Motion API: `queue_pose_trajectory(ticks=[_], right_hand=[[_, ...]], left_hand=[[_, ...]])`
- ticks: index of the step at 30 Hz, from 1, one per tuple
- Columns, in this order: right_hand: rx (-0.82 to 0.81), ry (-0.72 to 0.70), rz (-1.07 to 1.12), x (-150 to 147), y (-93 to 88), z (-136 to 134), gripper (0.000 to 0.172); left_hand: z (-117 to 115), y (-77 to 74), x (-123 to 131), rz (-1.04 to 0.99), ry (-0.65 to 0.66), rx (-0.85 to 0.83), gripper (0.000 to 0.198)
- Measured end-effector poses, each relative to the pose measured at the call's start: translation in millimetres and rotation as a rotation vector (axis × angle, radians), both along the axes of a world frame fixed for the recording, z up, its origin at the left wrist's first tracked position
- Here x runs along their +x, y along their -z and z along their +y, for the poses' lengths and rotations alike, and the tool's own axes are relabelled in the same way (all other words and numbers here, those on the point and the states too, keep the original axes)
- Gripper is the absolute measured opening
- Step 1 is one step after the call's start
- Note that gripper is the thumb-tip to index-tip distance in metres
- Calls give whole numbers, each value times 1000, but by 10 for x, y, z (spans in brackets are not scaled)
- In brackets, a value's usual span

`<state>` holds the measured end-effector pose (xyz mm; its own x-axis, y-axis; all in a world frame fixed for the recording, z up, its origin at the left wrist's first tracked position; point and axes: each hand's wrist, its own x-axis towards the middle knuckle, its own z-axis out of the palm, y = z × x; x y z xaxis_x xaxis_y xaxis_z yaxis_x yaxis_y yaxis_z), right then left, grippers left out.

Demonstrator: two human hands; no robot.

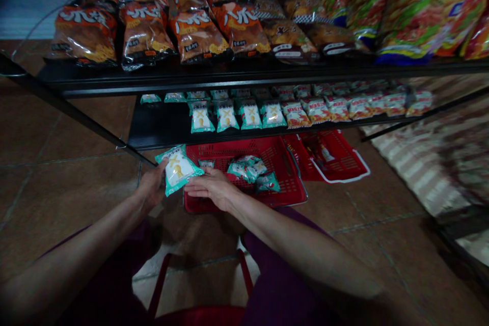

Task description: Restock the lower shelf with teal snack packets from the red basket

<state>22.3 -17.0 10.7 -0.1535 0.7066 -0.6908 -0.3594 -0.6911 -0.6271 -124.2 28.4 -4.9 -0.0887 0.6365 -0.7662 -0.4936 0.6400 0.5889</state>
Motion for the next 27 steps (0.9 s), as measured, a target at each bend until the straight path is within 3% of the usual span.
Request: queue_pose_trajectory(ticks=[8, 16, 21, 27], right_hand=[[28, -67, -47, 18, 3, 1, 35], [138, 26, -69, -84, 104, 30, 38], [175, 86, -128, -112, 128, 108, 36], [184, 164, -235, -120, 209, 214, 33]], left_hand=[[33, 15, -32, 11, 89, 52, 22], [30, -42, -64, 77, 183, 187, 24], [35, -38, -100, 102, 348, 270, 32], [51, -65, -156, 78, 589, 204, 54]])
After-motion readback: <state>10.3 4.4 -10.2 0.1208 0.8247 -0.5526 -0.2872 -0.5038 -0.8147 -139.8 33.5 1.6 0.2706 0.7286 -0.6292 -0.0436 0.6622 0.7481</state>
